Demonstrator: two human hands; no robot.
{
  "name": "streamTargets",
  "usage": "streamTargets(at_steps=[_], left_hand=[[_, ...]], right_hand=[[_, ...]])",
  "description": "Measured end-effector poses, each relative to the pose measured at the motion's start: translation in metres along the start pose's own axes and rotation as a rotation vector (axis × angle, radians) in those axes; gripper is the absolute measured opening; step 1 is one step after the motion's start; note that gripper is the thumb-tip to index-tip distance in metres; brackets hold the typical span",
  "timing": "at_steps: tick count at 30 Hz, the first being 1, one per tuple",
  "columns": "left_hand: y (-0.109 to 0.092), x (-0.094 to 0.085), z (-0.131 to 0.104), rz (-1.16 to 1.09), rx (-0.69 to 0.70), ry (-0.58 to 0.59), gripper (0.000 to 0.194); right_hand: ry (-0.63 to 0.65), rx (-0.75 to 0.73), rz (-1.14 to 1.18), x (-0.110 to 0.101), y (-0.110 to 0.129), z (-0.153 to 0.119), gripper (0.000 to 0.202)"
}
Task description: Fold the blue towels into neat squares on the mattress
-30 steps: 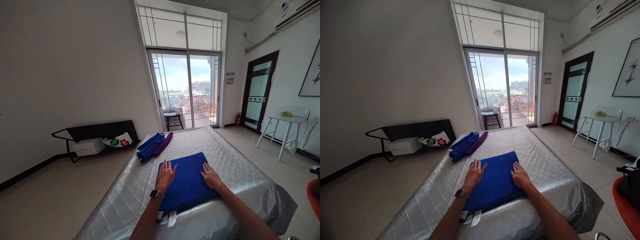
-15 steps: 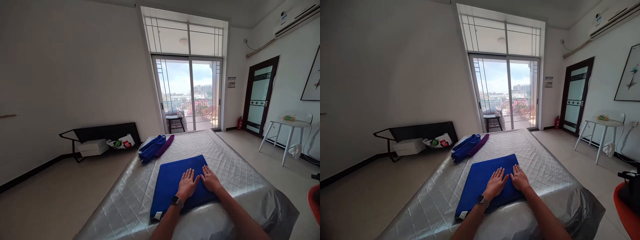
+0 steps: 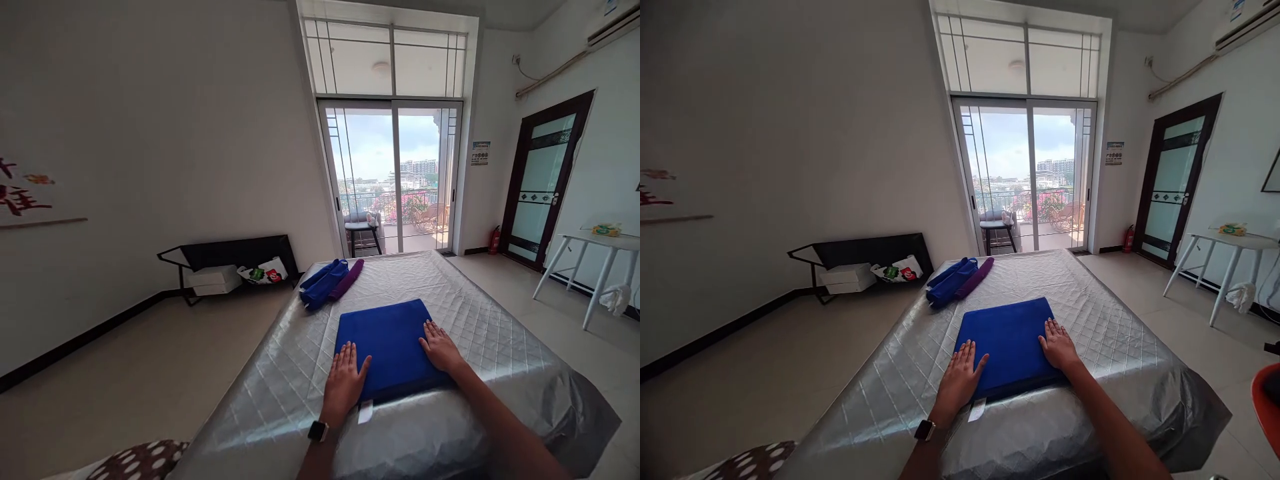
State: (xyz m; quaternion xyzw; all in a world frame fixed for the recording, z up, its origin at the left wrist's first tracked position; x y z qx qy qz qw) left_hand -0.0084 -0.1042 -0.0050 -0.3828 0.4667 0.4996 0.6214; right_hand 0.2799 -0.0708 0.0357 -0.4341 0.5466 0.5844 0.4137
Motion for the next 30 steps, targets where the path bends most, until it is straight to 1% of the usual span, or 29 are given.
streamTargets(at_steps=[4,7,11,16,18,19,21,24,26,27,28,29,30], left_hand=[[-0.002,-0.001,0.001,-0.013,-0.009,0.007,0.076],[-0.001,-0.001,-0.001,-0.014,0.019,-0.005,0.073],[0.002,0.000,-0.003,-0.009,0.032,-0.022,0.071],[0.010,0.004,-0.001,0.019,0.035,0.007,0.075],[0.004,0.002,0.003,0.021,0.034,0.011,0.076],[-0.003,0.000,0.006,0.016,0.035,0.005,0.076],[-0.029,-0.005,0.013,-0.008,0.063,-0.026,0.074],[-0.085,-0.012,0.026,-0.072,0.209,-0.057,0.068],[-0.121,-0.012,0.032,-0.110,0.303,-0.041,0.065],[-0.135,-0.011,0.033,-0.122,0.330,-0.028,0.065],[-0.144,-0.010,0.034,-0.129,0.342,-0.018,0.065],[-0.150,-0.008,0.033,-0.131,0.345,-0.015,0.066],[-0.150,-0.006,0.032,-0.130,0.341,-0.020,0.066]], right_hand=[[0.034,0.006,-0.004,0.005,-0.006,-0.023,0.064],[0.005,0.000,0.011,0.011,-0.010,-0.035,0.063],[-0.027,-0.030,0.043,0.013,-0.010,-0.039,0.061],[-0.016,-0.012,0.079,0.011,-0.006,-0.040,0.064],[-0.016,-0.006,0.089,0.012,-0.005,-0.040,0.064],[-0.021,-0.009,0.094,0.013,-0.005,-0.040,0.064],[-0.037,-0.020,0.099,0.015,-0.005,-0.039,0.063],[-0.069,-0.043,0.090,0.019,-0.006,-0.037,0.063],[-0.076,-0.056,0.074,0.020,-0.007,-0.037,0.061],[-0.076,-0.058,0.065,0.020,-0.007,-0.037,0.060],[-0.075,-0.056,0.057,0.020,-0.006,-0.038,0.060],[-0.073,-0.051,0.052,0.019,-0.006,-0.038,0.059],[-0.072,-0.043,0.049,0.019,-0.005,-0.038,0.059]])
Point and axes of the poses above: each hand's wrist, its own z-axis towards the middle knuckle, its own x-axis out of the palm, y = z × x, the point moved 1 cm from there along z, towards the middle knuckle, and after that the axes turned 8 degrees about x, right-handed, at the moved point
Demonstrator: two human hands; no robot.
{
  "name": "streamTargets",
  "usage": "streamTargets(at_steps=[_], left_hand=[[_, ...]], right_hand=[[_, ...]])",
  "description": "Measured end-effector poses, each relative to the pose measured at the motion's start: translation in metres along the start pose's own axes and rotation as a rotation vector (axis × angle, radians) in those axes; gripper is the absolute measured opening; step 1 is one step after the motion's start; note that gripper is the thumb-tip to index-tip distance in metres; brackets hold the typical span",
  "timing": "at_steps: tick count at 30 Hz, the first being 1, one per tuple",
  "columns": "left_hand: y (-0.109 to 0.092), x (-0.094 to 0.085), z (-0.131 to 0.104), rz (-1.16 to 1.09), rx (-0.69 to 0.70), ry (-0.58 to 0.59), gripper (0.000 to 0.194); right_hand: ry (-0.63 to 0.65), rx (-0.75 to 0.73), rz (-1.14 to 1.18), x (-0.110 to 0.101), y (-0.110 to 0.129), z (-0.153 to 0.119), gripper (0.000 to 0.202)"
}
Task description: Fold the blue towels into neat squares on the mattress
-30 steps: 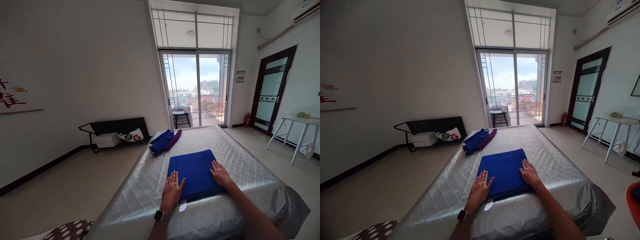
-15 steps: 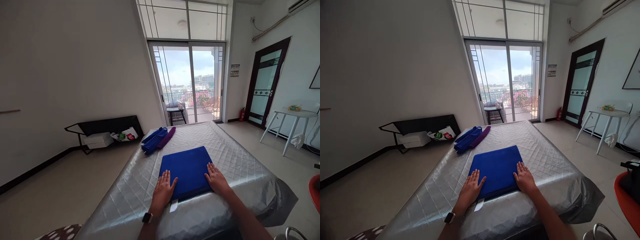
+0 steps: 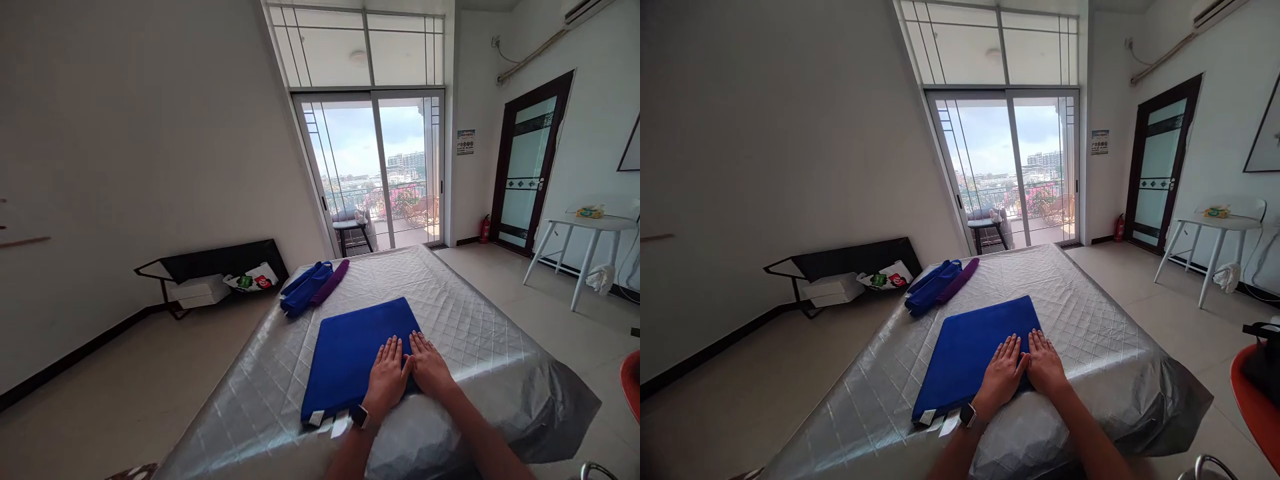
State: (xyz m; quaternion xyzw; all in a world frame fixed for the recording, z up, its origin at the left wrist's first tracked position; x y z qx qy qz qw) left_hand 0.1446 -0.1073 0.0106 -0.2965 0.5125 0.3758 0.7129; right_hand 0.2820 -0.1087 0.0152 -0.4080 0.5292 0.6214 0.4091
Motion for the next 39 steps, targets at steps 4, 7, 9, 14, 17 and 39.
streamTargets(at_steps=[4,7,9,14,17,39], left_hand=[[0.028,0.007,-0.026,0.052,-0.070,-0.042,0.067],[0.068,0.009,-0.061,0.131,-0.173,-0.064,0.066],[0.092,0.009,-0.088,0.172,-0.213,-0.103,0.063],[0.114,0.008,-0.137,0.217,-0.204,-0.197,0.055],[0.106,0.003,-0.139,0.243,-0.282,-0.200,0.061],[0.091,-0.009,-0.136,0.112,-0.390,-0.326,0.061]], right_hand=[[0.011,0.026,0.013,-0.002,0.002,-0.001,0.062],[0.019,0.030,0.031,-0.003,0.002,-0.001,0.063],[0.034,0.030,0.040,-0.004,0.002,-0.001,0.063],[0.080,0.055,0.026,-0.011,0.003,-0.001,0.065],[0.105,0.064,-0.003,-0.017,0.005,-0.003,0.066],[0.125,0.054,0.008,-0.008,0.003,0.118,0.065]])
Point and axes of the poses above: each hand's wrist, its own z-axis towards the middle knuckle, its own x-axis out of the palm, y = z × x, the point moved 1 cm from there along z, towards the middle knuckle, and after that the axes turned 8 degrees about x, right-handed, at the moved point
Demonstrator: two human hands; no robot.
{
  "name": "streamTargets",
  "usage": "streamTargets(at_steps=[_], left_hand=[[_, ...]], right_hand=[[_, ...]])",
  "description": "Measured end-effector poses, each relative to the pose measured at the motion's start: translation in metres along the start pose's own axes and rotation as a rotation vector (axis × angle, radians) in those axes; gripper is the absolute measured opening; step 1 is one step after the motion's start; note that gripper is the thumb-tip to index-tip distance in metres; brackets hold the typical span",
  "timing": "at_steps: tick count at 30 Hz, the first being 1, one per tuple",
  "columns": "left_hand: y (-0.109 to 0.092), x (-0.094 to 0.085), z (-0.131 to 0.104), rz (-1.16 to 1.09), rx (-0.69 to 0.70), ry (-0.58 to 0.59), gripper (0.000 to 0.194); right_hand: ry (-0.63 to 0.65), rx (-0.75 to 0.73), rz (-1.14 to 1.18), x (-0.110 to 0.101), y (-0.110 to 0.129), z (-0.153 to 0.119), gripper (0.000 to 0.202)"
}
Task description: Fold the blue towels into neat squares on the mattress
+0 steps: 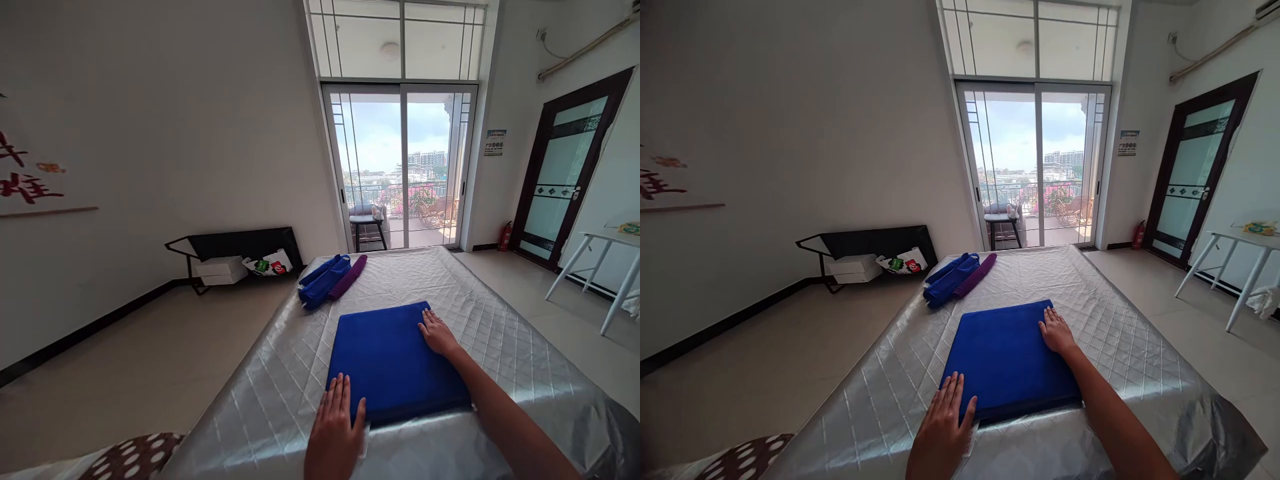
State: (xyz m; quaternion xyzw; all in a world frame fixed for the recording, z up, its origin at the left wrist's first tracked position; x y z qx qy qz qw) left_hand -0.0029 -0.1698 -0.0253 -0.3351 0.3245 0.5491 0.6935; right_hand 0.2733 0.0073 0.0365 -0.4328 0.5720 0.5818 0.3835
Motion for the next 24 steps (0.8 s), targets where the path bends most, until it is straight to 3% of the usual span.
streamTargets(at_steps=[8,14,24], left_hand=[[0.012,-0.026,-0.016,-0.167,0.052,-0.076,0.041],[0.021,-0.043,-0.035,-0.216,-0.082,-0.158,0.040],[0.009,-0.052,-0.026,-0.228,-0.152,-0.165,0.045]], right_hand=[[-0.005,-0.008,0.061,0.006,-0.007,0.002,0.064],[-0.010,-0.006,0.043,0.010,-0.009,0.006,0.065],[-0.038,-0.025,0.024,0.012,-0.011,0.010,0.065]])
Point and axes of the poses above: each hand's wrist, its own z-axis towards the middle knuckle, its own x-axis out of the palm, y = z × x, the point moved 1 cm from there along z, towards the middle knuckle, and after that the axes turned 8 degrees about x, right-handed, at the moved point
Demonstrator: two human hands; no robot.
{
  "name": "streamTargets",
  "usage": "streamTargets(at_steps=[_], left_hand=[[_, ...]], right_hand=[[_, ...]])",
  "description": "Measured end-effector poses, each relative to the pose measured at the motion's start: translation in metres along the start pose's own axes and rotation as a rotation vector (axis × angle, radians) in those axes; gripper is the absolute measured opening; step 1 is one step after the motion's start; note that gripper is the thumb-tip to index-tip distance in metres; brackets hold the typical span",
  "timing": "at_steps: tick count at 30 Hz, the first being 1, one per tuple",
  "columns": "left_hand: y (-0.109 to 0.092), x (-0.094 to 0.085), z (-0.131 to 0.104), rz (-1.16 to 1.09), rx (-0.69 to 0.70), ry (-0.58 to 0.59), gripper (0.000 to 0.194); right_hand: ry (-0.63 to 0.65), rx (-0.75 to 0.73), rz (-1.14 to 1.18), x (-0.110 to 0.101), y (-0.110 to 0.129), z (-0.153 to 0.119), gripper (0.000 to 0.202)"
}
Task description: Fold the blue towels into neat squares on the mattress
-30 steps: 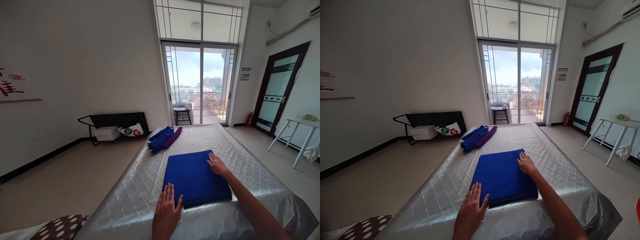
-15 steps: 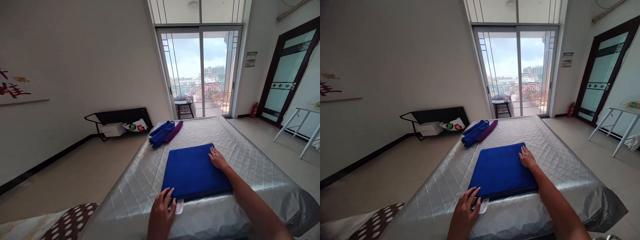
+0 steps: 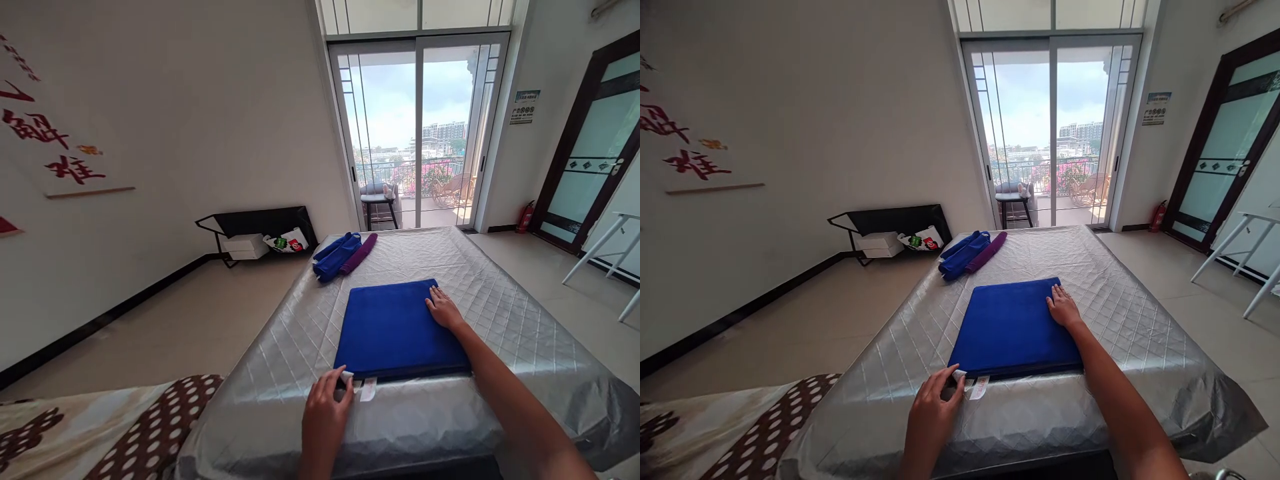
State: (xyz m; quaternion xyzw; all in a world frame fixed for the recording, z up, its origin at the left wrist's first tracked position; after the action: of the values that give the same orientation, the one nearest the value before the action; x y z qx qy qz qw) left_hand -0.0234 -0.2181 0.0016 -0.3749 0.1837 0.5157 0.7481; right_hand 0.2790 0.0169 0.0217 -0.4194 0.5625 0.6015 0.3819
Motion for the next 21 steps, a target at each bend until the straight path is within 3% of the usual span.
streamTargets(at_steps=[15,21], left_hand=[[-0.008,-0.017,-0.008,0.191,0.132,0.051,0.052],[-0.008,-0.018,-0.014,0.298,0.202,0.045,0.043]], right_hand=[[0.012,0.013,0.006,-0.004,0.002,-0.003,0.065],[0.008,0.026,0.007,-0.001,0.001,-0.001,0.065]])
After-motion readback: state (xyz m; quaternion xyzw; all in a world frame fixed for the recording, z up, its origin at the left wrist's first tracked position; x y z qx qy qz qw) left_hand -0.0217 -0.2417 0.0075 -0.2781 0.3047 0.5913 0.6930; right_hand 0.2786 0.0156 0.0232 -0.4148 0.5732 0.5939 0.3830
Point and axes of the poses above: each hand's wrist, its own z-axis towards the middle knuckle, its own x-axis out of the palm, y = z × x, the point moved 1 cm from there along z, towards the middle knuckle, and after that the axes turned 8 degrees about x, right-handed, at the moved point
